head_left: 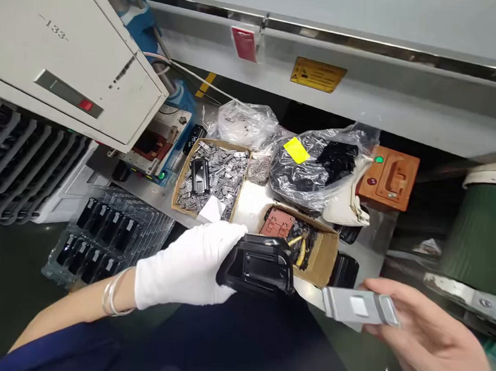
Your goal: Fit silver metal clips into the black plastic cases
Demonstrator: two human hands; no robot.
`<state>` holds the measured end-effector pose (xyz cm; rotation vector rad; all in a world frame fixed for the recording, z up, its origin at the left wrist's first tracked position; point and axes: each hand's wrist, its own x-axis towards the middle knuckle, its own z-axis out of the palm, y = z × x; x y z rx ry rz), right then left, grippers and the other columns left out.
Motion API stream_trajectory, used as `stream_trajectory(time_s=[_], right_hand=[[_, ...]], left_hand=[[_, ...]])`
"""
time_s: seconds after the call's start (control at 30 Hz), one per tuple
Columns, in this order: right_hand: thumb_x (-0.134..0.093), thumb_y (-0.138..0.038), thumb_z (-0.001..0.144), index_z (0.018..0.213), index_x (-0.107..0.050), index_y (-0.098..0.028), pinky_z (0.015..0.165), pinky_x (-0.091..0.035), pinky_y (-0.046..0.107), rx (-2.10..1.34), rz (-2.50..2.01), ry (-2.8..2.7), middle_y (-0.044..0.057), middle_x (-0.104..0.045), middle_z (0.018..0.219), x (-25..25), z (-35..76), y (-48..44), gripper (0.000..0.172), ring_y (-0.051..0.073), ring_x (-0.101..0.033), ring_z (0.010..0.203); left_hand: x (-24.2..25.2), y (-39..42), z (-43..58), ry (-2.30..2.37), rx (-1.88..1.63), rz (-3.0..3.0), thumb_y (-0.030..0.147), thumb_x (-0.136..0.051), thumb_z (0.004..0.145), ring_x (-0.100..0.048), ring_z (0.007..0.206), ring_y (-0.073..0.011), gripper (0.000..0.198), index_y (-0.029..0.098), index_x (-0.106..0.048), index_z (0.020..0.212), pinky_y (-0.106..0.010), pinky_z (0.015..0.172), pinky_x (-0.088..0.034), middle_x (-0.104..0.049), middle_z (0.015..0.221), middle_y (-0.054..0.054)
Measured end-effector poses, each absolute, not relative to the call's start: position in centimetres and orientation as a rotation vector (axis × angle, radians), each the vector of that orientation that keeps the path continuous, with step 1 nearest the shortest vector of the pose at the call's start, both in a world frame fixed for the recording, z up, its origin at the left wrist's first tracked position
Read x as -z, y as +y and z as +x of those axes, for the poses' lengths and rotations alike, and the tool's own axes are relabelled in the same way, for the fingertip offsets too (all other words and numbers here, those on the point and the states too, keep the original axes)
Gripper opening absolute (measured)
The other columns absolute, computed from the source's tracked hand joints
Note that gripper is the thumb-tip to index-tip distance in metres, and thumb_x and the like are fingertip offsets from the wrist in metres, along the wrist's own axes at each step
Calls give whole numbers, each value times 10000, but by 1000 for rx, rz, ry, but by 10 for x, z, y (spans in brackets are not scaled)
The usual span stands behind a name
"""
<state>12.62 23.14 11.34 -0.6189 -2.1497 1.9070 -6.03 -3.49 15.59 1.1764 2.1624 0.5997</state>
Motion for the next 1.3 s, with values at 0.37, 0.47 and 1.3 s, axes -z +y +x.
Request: stream_trajectory(time_s=[0.37, 0.47, 1.3], right_hand=[[-685, -553, 1053, 1114, -745, -378, 594, -612, 101, -1535, -164, -2417, -63, -781, 944, -110, 188, 229, 195, 115, -709, 561], [-616, -506, 1098, 1212, -715, -304, 789, -658, 166, -1220, 13, -2566, -28, -784, 1045, -107, 199, 230, 252, 154, -766, 725], [-594, -382, 1120, 1241, -693, -328, 1229, -306, 452, -1164, 65, -2285, 47, -388, 1584, -95, 198, 208, 166, 273, -320, 1502]], left_hand=[[-179, -15, -9, 2162, -322, 1417, 131, -688, 744, -653, 918, -213, 369, 213, -523, 1063, -345, 862, -565, -639, 1051, -26], [-174, -9, 0, 2222, -112, 1501, 134, -724, 738, -646, 917, -245, 429, 186, -512, 1108, -373, 835, -566, -635, 1064, -55], [-157, 6, 46, 2588, -192, 1933, 192, -605, 849, -695, 1127, -337, 553, -15, -514, 1354, -482, 1099, -582, -694, 1217, -235]])
